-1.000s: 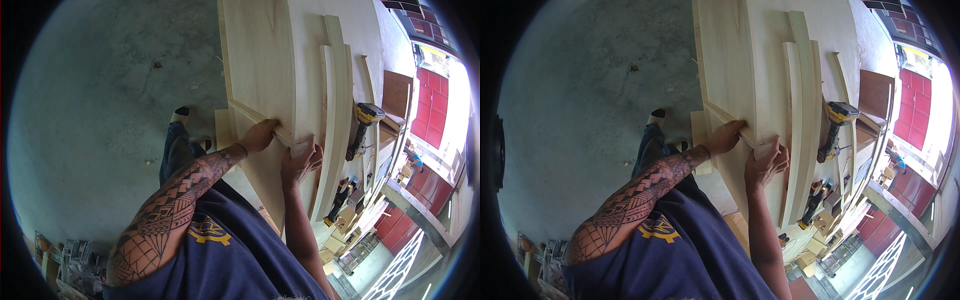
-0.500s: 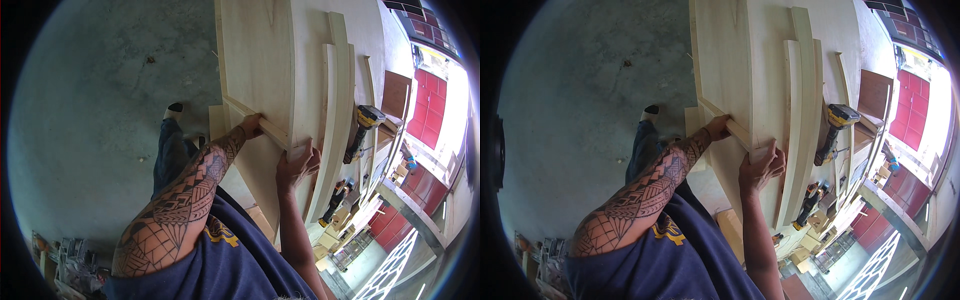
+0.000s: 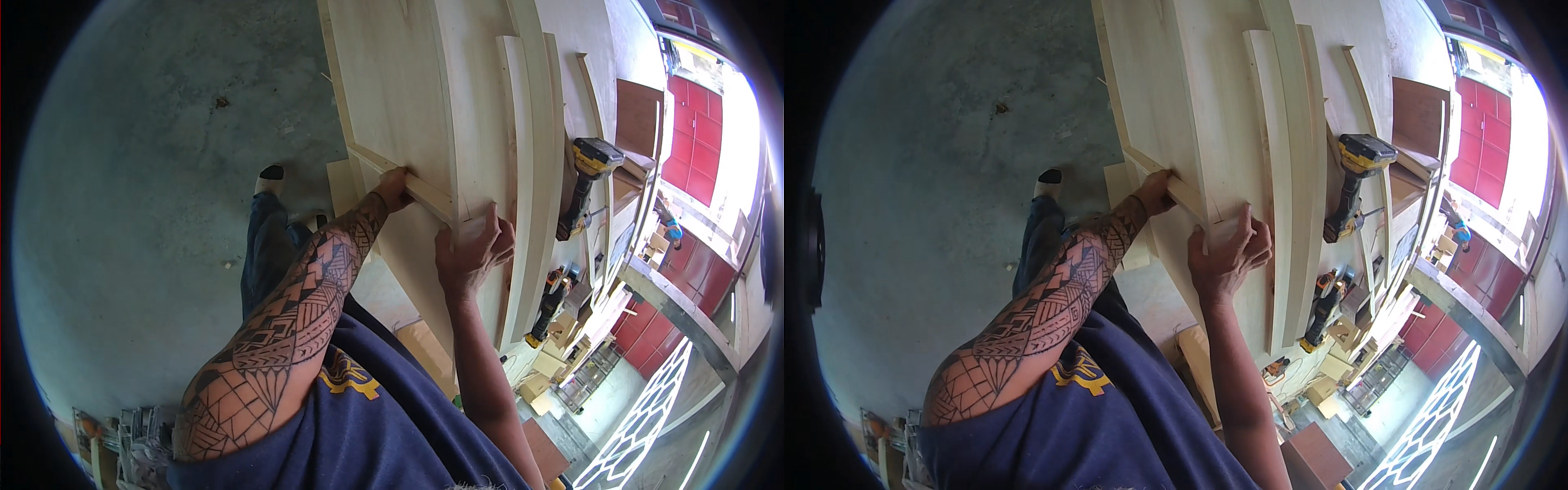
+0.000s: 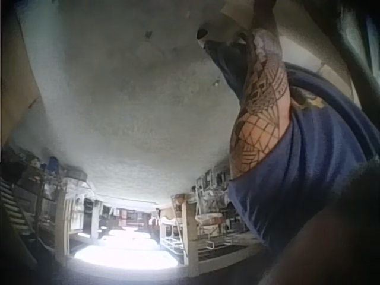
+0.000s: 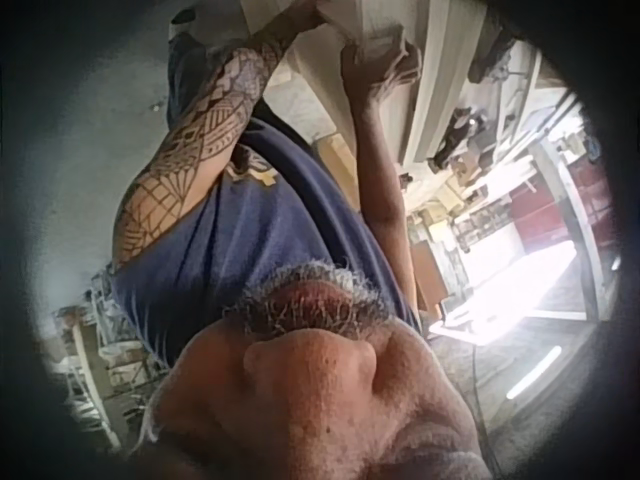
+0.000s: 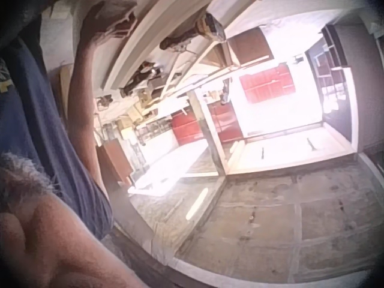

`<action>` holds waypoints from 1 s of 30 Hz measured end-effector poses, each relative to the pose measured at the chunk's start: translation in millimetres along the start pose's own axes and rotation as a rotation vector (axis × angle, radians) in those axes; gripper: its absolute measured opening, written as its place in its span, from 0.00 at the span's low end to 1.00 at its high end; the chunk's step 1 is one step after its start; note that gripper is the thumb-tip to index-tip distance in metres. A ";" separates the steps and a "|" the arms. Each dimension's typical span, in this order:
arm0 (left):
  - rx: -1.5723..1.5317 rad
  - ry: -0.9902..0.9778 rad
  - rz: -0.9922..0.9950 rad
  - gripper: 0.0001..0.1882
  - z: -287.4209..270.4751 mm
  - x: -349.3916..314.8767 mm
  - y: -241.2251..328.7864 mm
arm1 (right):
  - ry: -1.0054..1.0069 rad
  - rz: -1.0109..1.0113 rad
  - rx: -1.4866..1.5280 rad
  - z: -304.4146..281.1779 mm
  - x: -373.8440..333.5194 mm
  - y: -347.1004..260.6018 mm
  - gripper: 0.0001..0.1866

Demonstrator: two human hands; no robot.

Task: Using a power drill and various wood pieces to assemble a furniture structure in a workshop.

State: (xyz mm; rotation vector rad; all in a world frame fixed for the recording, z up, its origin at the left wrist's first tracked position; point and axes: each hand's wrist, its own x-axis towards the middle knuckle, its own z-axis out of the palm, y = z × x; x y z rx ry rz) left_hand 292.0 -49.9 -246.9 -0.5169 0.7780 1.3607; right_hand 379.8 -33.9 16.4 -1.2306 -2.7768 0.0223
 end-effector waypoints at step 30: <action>-0.181 0.026 -0.123 0.19 1.8 -11.2 -49.3 | 0.003 0.043 -0.038 5.9 -6.5 11.1 0.54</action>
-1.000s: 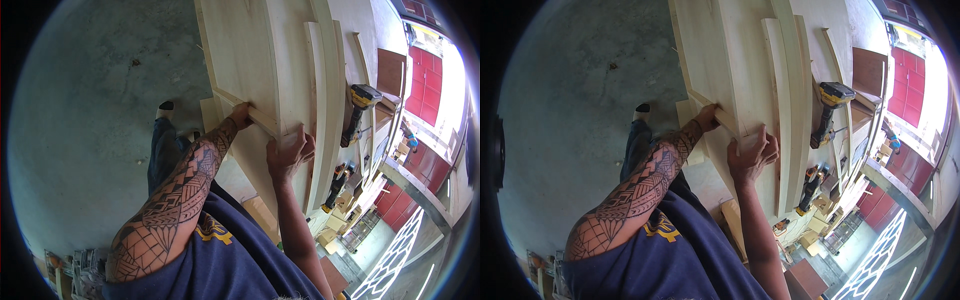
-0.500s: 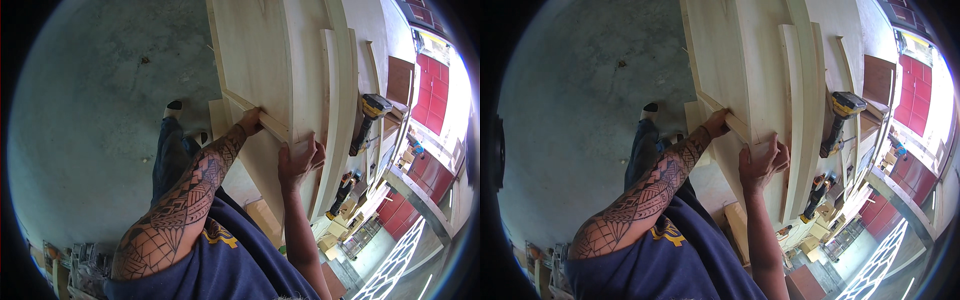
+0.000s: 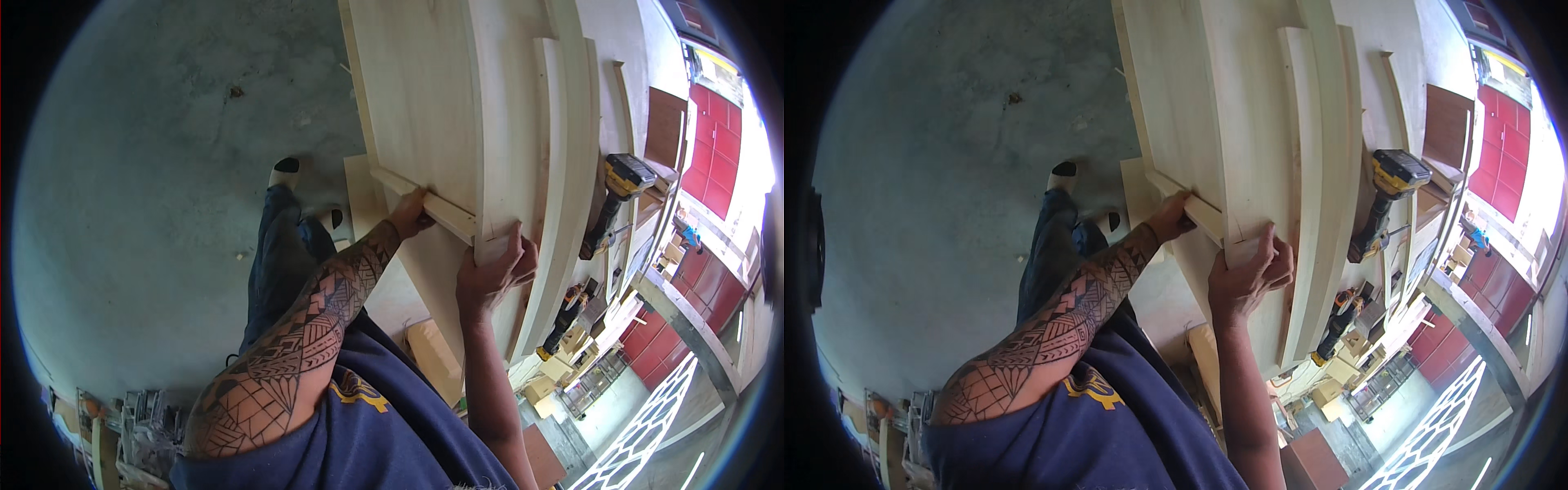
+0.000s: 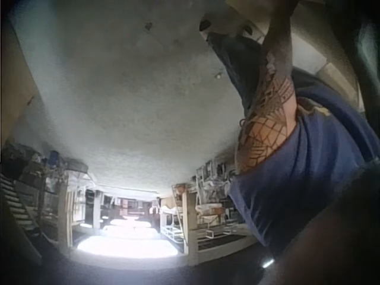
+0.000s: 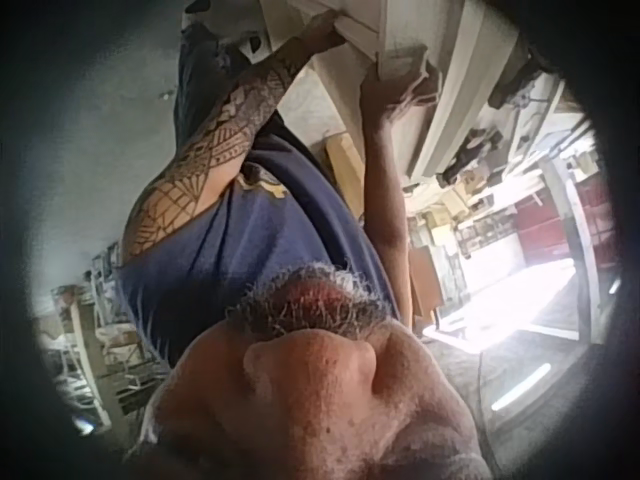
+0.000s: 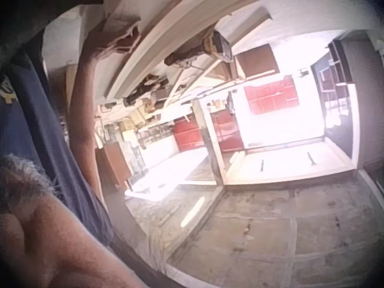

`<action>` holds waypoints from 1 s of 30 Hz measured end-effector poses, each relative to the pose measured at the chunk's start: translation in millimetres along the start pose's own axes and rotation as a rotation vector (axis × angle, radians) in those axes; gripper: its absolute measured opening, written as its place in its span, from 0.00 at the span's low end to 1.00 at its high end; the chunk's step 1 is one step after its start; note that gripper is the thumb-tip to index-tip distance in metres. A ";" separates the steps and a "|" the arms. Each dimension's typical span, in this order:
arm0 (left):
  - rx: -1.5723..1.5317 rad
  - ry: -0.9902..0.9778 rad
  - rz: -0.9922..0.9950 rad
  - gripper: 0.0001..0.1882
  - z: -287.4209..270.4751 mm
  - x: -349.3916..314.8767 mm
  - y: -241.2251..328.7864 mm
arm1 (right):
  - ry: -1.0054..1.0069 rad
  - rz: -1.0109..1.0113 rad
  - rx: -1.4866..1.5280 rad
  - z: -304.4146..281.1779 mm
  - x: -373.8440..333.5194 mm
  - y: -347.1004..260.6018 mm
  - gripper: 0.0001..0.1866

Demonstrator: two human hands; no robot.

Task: Using a power drill and various wood pieces to assemble a furniture structure in a workshop.

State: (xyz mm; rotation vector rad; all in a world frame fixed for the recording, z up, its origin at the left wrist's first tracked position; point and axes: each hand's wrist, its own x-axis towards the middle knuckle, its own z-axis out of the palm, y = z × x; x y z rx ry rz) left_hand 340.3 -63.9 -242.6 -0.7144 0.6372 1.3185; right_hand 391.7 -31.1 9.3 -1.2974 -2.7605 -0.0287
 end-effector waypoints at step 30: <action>0.050 0.086 -0.027 0.19 10.1 -1.7 49.1 | -0.024 0.001 0.004 -1.3 3.9 -6.7 0.55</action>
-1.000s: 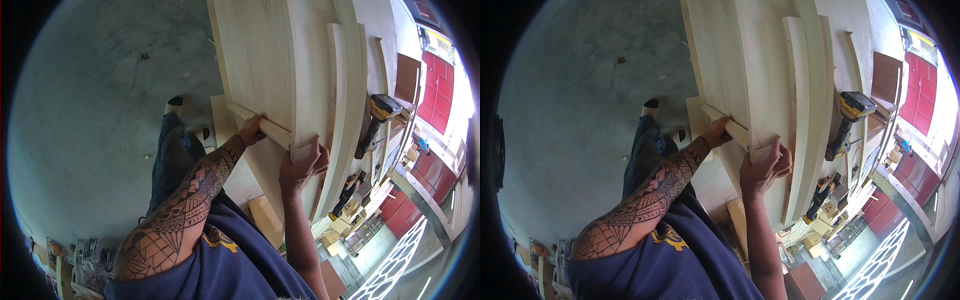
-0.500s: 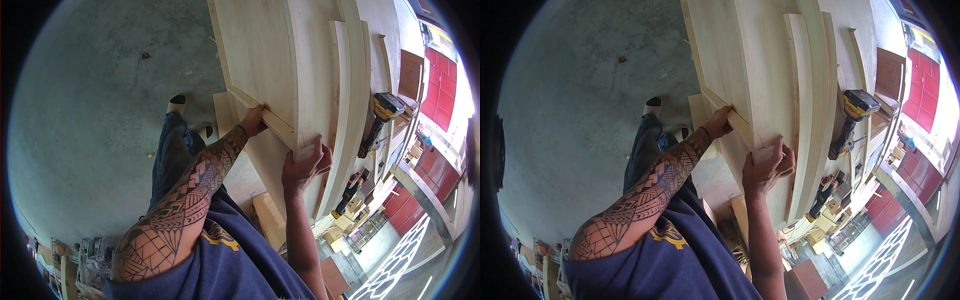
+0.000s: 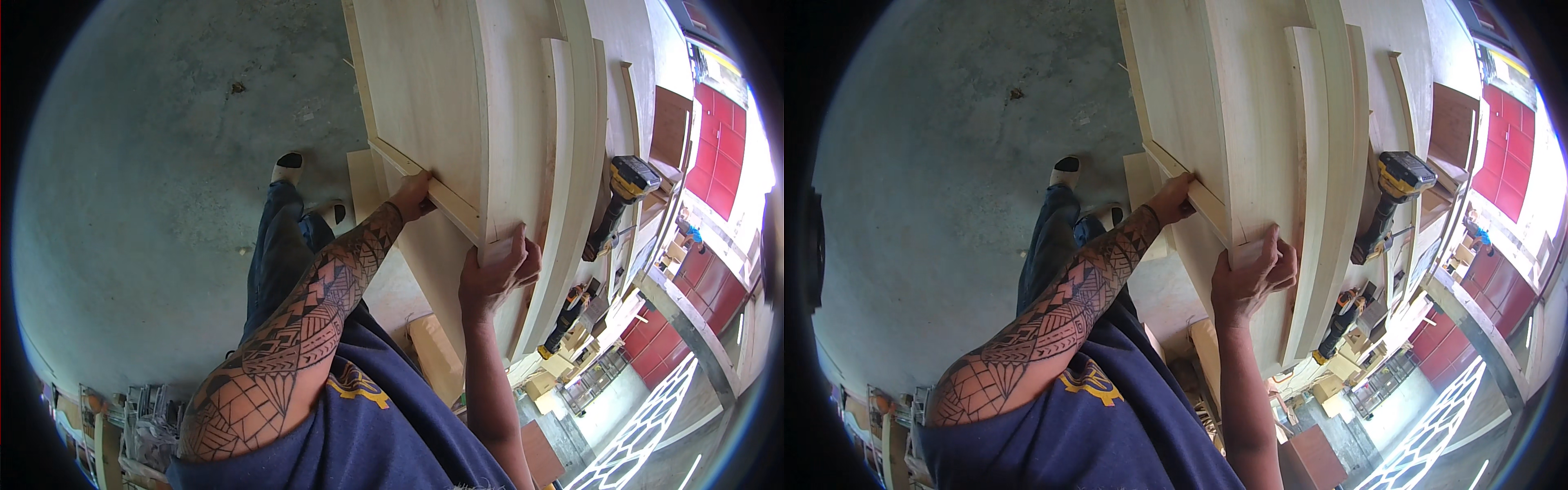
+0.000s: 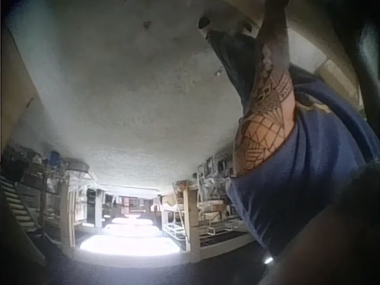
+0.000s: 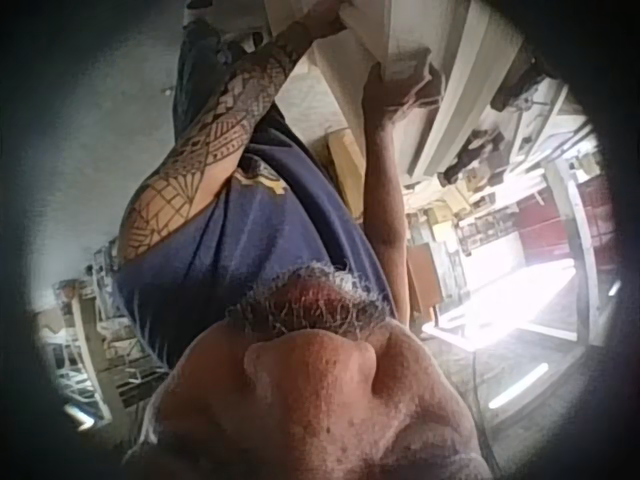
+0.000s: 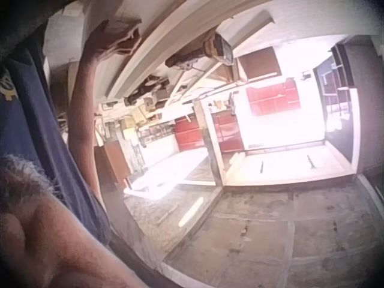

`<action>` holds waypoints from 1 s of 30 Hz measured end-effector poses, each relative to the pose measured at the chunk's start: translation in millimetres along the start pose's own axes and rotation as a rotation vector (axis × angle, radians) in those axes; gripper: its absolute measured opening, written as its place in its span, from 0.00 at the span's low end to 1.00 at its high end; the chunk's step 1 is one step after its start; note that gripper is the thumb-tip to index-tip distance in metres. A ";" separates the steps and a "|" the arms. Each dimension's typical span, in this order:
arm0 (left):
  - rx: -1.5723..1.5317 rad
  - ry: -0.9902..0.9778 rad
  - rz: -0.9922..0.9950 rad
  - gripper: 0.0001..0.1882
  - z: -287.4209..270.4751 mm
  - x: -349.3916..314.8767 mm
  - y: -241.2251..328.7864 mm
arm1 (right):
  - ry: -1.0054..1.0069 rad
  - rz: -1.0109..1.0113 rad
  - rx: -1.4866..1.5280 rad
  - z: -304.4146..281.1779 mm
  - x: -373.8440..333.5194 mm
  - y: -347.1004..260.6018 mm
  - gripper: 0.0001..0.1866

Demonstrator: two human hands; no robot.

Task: Using a power drill and various wood pieces to assemble a furniture structure in a workshop.

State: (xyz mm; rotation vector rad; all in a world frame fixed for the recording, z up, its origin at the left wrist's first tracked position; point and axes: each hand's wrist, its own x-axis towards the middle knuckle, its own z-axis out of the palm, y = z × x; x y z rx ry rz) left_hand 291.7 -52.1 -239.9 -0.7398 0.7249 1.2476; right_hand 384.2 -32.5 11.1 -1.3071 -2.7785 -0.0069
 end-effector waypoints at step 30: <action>0.061 0.007 0.018 0.19 3.8 -9.4 5.0 | -0.011 -0.013 -0.020 -0.1 -0.3 1.6 0.56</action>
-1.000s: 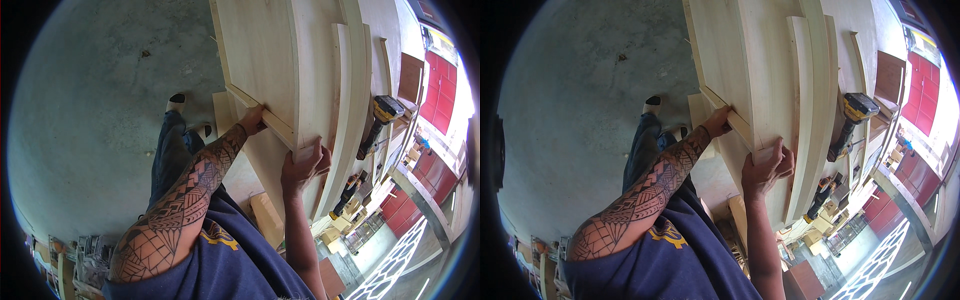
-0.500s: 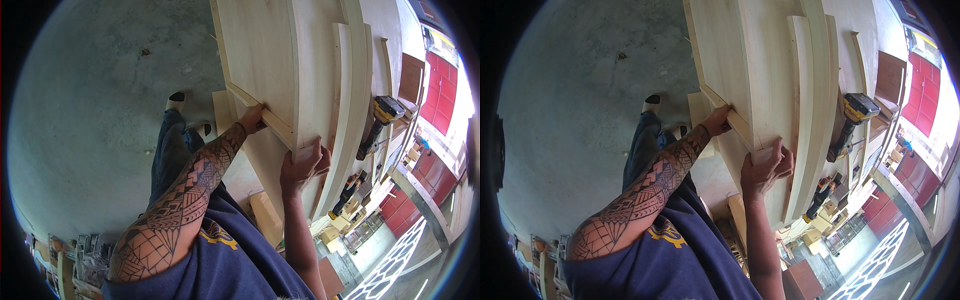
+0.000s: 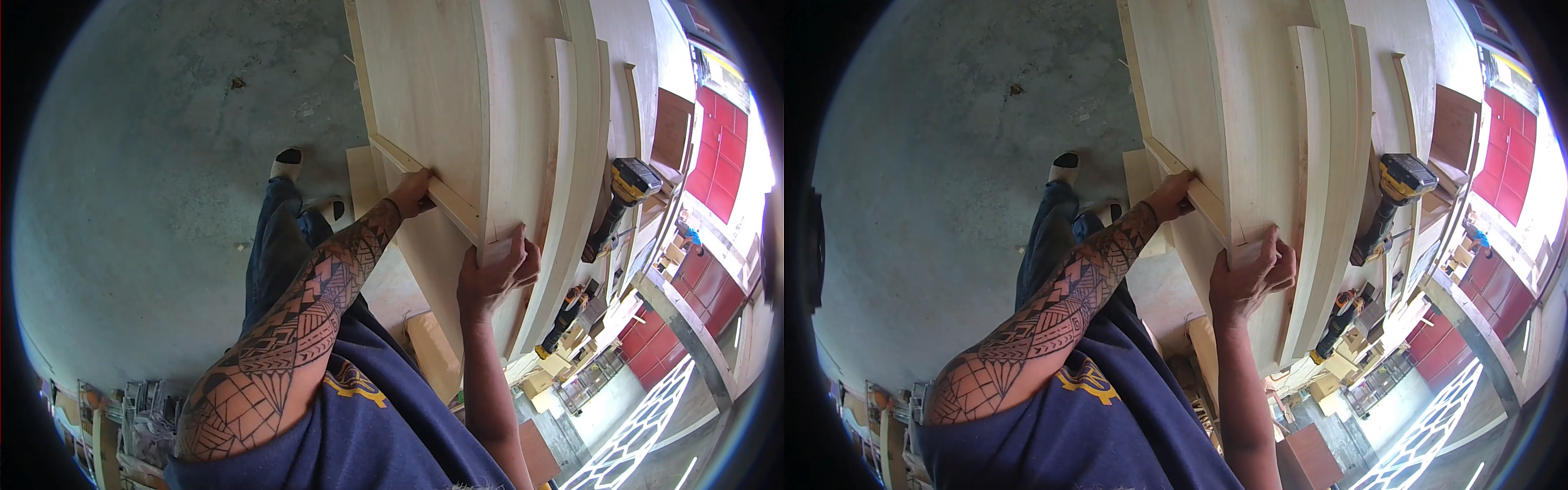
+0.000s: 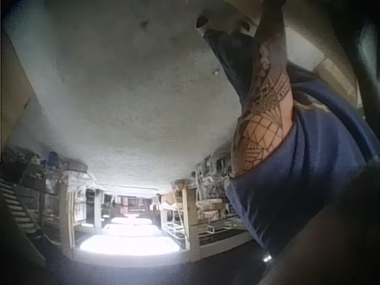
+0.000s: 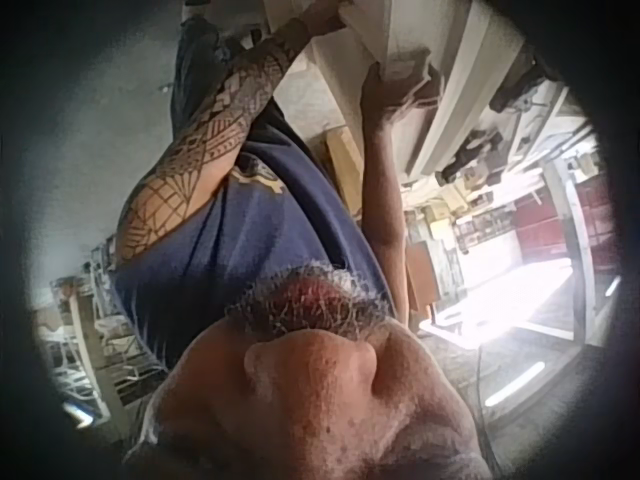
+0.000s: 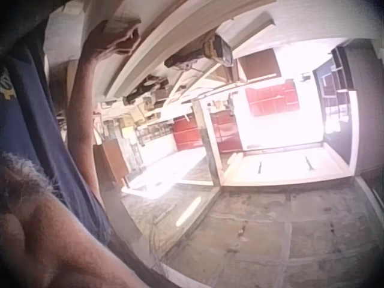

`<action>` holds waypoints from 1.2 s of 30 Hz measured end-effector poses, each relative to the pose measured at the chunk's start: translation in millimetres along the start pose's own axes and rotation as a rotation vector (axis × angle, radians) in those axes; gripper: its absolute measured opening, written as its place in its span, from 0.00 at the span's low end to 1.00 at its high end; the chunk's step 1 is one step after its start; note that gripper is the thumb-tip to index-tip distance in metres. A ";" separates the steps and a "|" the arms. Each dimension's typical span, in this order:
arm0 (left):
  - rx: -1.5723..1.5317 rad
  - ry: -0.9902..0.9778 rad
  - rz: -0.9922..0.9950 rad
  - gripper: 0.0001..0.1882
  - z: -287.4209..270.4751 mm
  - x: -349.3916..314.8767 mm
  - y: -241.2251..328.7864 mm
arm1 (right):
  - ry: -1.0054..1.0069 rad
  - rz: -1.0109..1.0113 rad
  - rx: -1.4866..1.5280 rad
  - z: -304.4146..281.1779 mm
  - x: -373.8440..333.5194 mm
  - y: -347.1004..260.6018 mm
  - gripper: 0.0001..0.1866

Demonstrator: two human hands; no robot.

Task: Using a power drill and various wood pieces to assemble a furniture structure in a workshop.

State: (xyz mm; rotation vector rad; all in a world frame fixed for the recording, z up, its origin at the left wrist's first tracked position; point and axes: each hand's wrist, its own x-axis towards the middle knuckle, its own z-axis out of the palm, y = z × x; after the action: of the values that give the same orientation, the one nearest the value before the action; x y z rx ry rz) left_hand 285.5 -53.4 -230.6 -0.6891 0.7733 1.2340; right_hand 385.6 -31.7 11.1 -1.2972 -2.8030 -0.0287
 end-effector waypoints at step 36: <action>0.068 -0.038 0.009 0.20 -1.2 -9.1 2.8 | 0.005 0.008 0.007 -1.2 -2.1 0.6 0.57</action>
State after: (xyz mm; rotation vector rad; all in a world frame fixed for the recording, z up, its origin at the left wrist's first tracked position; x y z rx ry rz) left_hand 281.2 -58.8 -224.0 -0.6059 0.7837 1.2205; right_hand 387.4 -33.0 12.2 -1.3045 -2.7916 -0.0220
